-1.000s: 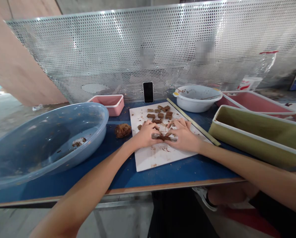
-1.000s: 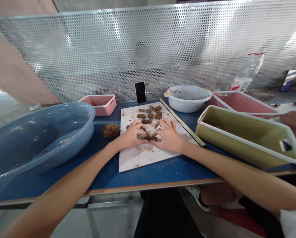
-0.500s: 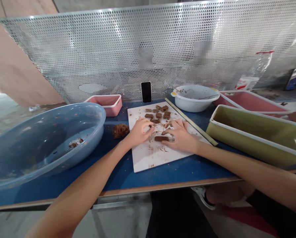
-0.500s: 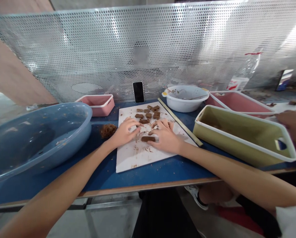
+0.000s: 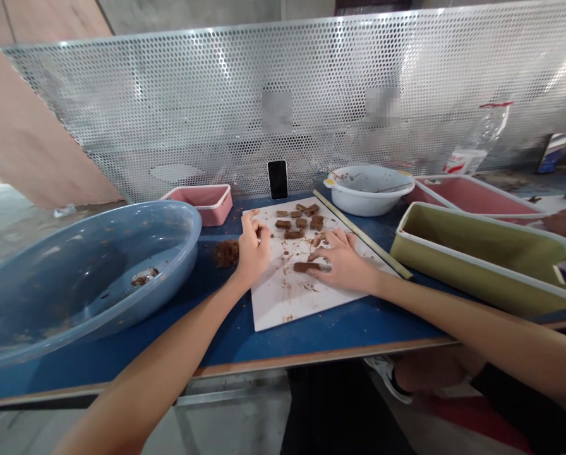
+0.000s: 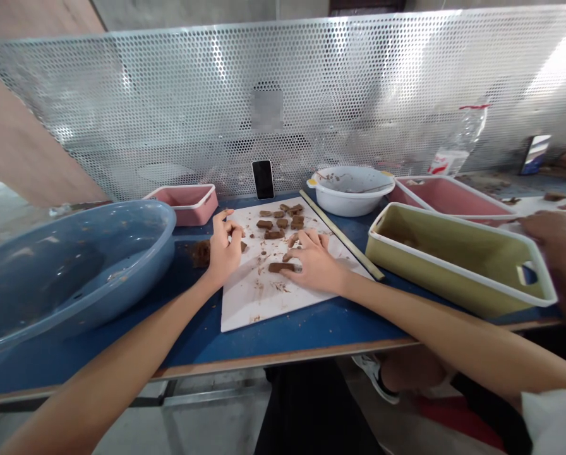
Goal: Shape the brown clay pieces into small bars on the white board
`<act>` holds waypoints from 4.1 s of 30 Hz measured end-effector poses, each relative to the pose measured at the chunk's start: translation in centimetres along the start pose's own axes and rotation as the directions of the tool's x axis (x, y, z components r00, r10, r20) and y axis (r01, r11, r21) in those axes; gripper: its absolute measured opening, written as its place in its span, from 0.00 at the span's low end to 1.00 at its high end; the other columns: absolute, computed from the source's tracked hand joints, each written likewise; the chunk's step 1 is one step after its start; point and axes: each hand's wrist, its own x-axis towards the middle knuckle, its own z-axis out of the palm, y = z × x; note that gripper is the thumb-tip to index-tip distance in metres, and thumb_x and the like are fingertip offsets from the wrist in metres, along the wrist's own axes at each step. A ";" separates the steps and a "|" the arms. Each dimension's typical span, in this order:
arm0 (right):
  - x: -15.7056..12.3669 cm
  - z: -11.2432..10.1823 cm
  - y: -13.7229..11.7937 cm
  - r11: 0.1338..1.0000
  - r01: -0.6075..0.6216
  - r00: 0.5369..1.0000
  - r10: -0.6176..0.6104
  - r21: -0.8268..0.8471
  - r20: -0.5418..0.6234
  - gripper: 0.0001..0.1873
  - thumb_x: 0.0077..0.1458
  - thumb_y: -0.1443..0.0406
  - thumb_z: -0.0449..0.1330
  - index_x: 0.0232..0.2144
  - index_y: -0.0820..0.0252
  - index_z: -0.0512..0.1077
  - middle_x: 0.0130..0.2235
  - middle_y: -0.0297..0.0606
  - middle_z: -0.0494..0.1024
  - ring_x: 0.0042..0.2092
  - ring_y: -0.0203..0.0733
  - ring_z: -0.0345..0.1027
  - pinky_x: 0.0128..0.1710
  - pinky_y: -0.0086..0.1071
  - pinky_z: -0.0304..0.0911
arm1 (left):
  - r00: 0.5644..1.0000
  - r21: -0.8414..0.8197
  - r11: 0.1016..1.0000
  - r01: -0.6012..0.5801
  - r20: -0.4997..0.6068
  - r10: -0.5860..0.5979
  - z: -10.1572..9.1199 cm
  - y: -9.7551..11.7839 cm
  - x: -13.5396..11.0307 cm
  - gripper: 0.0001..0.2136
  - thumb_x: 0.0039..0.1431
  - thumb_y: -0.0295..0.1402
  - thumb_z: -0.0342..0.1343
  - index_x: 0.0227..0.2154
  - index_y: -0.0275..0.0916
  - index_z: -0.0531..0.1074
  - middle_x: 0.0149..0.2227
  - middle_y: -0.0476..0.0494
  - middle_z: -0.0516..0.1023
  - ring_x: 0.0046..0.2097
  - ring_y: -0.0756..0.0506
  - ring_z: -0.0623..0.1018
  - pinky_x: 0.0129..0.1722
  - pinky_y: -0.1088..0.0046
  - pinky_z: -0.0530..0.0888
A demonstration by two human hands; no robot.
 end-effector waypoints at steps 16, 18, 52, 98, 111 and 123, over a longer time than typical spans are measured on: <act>-0.1 -0.3 1.8 0.998 0.058 0.998 -0.058 -0.004 0.009 0.13 0.65 0.49 0.72 0.38 0.49 0.87 0.57 0.46 0.77 0.62 0.65 0.66 0.61 0.60 0.58 | 1.000 0.001 1.000 0.027 0.003 -0.027 -0.6 0.2 0.4 0.10 0.71 0.28 0.51 0.49 0.42 0.74 0.34 0.50 0.76 0.34 0.46 0.76 0.40 0.69 0.72; -0.1 -0.4 1.8 0.998 0.066 0.998 -0.066 -0.016 0.003 0.14 0.65 0.49 0.72 0.44 0.50 0.86 0.58 0.47 0.78 0.63 0.65 0.66 0.62 0.61 0.59 | 1.000 -0.001 1.000 0.029 -0.004 -0.029 -0.6 0.2 0.5 0.11 0.71 0.28 0.51 0.52 0.43 0.73 0.32 0.51 0.75 0.34 0.46 0.76 0.39 0.69 0.71; 0.0 0.0 1.9 0.995 0.077 0.997 -0.077 -0.059 -0.006 0.19 0.64 0.45 0.73 0.46 0.50 0.82 0.61 0.48 0.76 0.65 0.68 0.64 0.63 0.63 0.59 | 0.997 -0.029 0.997 0.076 0.014 -0.076 -0.3 0.7 0.2 0.12 0.72 0.30 0.51 0.55 0.43 0.70 0.33 0.51 0.78 0.34 0.46 0.78 0.41 0.67 0.73; 0.6 0.5 0.6 0.997 0.057 0.998 -0.059 -0.051 -0.038 0.24 0.65 0.41 0.72 0.50 0.49 0.83 0.64 0.49 0.75 0.65 0.67 0.63 0.63 0.62 0.58 | 0.689 -0.189 0.802 0.567 0.642 -0.336 1.4 -0.4 -0.2 0.34 0.70 0.66 0.39 0.23 0.43 0.71 0.13 0.54 0.52 0.18 0.50 0.47 0.24 0.69 0.47; 0.6 0.2 0.9 0.997 0.054 0.997 -0.057 -0.058 -0.044 0.26 0.64 0.39 0.71 0.50 0.50 0.82 0.65 0.49 0.74 0.66 0.67 0.62 0.65 0.63 0.56 | 0.711 -0.212 0.791 0.574 0.609 -0.353 1.4 0.6 -0.1 0.34 0.70 0.65 0.41 0.23 0.42 0.71 0.12 0.55 0.50 0.17 0.51 0.49 0.24 0.70 0.48; 0.6 0.0 1.3 0.997 0.034 0.998 -0.037 -0.070 -0.054 0.30 0.61 0.39 0.74 0.52 0.52 0.83 0.66 0.50 0.73 0.67 0.70 0.62 0.66 0.65 0.57 | 0.764 -0.252 0.799 0.545 0.542 -0.350 1.1 0.8 -0.2 0.34 0.72 0.65 0.42 0.25 0.41 0.71 0.13 0.56 0.49 0.17 0.51 0.49 0.23 0.71 0.48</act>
